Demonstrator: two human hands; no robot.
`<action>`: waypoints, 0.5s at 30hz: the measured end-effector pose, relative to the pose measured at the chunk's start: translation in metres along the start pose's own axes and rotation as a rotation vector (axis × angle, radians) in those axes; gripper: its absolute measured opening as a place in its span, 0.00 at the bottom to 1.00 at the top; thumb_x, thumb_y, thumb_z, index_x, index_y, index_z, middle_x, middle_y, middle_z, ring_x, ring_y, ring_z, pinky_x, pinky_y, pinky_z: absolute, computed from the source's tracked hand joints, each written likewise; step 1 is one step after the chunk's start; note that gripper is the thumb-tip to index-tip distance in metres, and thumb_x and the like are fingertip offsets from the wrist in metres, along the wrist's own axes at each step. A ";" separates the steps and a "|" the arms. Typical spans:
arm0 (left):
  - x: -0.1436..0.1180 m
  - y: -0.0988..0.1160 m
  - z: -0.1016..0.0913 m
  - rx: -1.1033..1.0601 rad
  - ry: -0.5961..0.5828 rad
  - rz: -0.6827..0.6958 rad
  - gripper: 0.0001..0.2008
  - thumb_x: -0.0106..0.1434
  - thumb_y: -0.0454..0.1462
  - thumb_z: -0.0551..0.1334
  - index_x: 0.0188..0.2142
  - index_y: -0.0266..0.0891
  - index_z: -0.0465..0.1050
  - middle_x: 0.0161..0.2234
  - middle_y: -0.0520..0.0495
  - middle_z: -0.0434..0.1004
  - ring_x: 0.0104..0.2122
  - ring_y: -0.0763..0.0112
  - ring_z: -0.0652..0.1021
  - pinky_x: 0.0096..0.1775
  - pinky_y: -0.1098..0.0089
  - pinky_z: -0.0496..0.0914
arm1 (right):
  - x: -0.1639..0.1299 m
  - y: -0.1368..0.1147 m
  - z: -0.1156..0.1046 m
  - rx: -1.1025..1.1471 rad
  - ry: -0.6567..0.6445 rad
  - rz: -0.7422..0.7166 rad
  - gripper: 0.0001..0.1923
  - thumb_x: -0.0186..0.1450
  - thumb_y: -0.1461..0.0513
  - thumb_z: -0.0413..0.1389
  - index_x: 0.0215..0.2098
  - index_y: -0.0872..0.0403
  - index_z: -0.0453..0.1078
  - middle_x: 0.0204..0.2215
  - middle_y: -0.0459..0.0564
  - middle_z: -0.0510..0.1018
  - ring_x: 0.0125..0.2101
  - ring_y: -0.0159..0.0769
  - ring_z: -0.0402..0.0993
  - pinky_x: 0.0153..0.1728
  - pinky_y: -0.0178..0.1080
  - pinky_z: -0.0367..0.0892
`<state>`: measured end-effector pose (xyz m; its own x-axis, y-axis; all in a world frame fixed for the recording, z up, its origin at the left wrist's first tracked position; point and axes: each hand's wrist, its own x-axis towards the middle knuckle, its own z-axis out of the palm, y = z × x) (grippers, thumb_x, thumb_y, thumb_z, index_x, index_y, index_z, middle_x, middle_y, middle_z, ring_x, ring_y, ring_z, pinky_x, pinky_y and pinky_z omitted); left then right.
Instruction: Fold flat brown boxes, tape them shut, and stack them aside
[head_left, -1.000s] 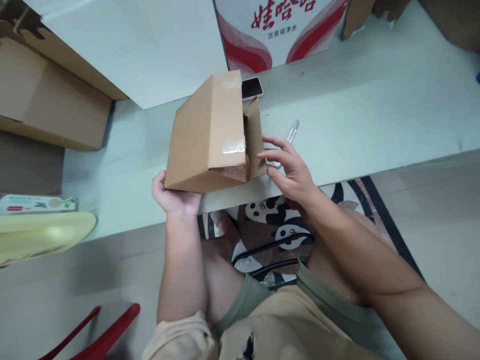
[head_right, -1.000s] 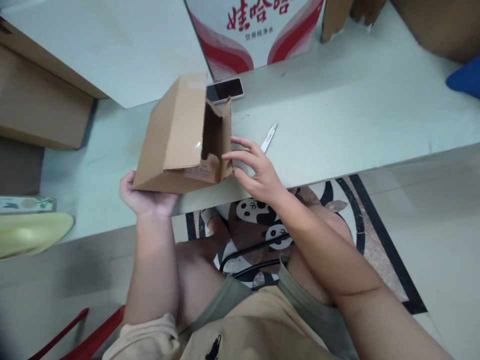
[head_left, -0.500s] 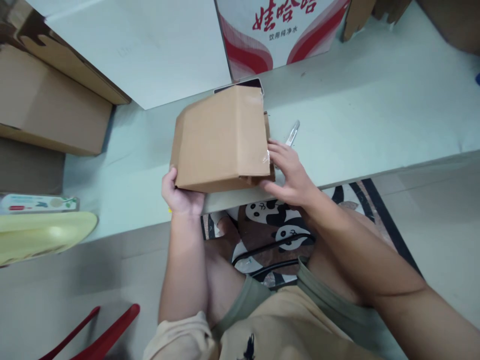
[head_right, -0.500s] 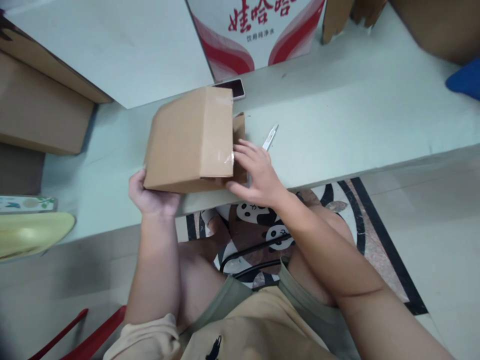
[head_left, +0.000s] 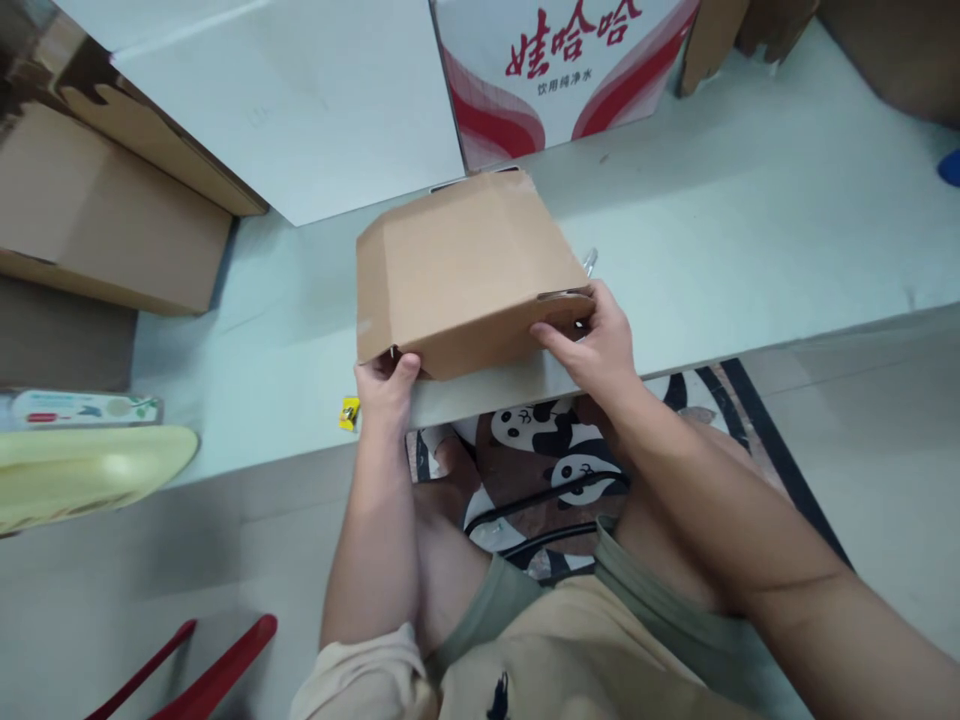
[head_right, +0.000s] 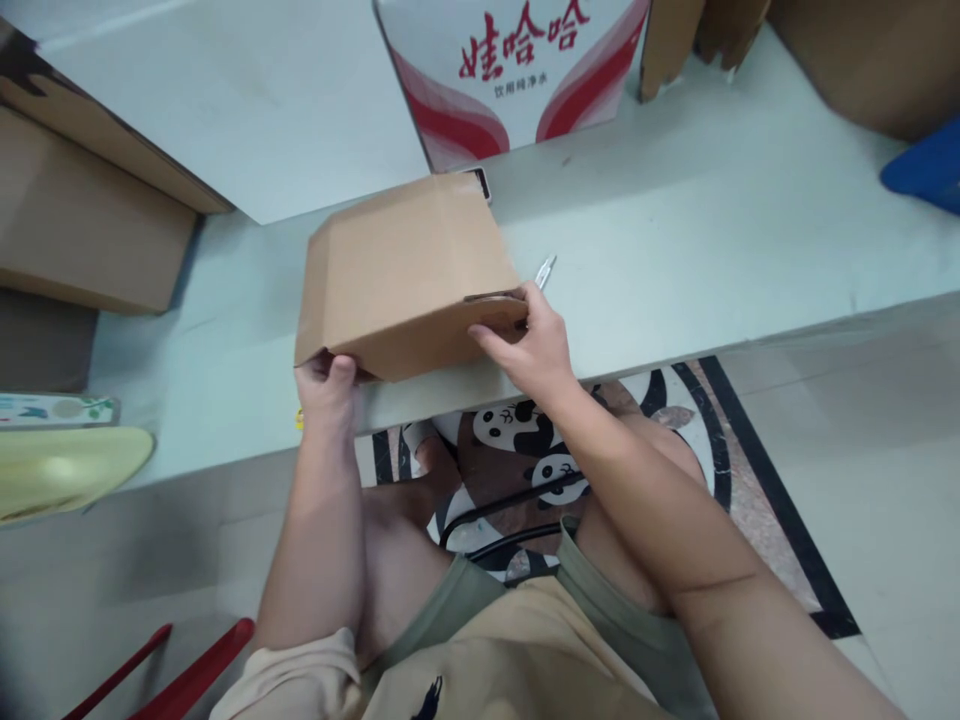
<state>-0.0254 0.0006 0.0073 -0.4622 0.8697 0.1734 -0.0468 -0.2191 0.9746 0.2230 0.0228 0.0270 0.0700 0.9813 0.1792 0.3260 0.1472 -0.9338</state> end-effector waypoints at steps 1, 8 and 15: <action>0.000 0.001 0.000 0.021 0.010 0.003 0.35 0.34 0.60 0.79 0.34 0.40 0.75 0.32 0.47 0.78 0.40 0.61 0.81 0.48 0.64 0.75 | 0.000 0.000 0.000 0.005 0.011 0.007 0.20 0.56 0.48 0.63 0.36 0.49 0.64 0.29 0.44 0.74 0.28 0.34 0.69 0.29 0.39 0.68; 0.003 0.013 -0.001 0.146 0.137 0.103 0.33 0.36 0.56 0.80 0.32 0.39 0.70 0.30 0.52 0.74 0.32 0.73 0.75 0.35 0.73 0.68 | 0.001 0.000 0.001 0.087 -0.030 -0.045 0.22 0.61 0.42 0.56 0.34 0.51 0.66 0.30 0.48 0.75 0.33 0.38 0.72 0.32 0.40 0.68; 0.001 0.010 -0.011 -0.050 0.124 0.020 0.22 0.59 0.54 0.63 0.22 0.40 0.68 0.18 0.54 0.61 0.19 0.75 0.63 0.23 0.71 0.56 | 0.010 0.006 -0.007 0.264 0.146 -0.022 0.20 0.64 0.44 0.50 0.29 0.51 0.63 0.27 0.48 0.68 0.34 0.40 0.70 0.37 0.44 0.69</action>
<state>-0.0363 -0.0057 0.0156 -0.5695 0.8041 0.1709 -0.0789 -0.2604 0.9623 0.2322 0.0330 0.0252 0.2067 0.9523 0.2245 0.0742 0.2136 -0.9741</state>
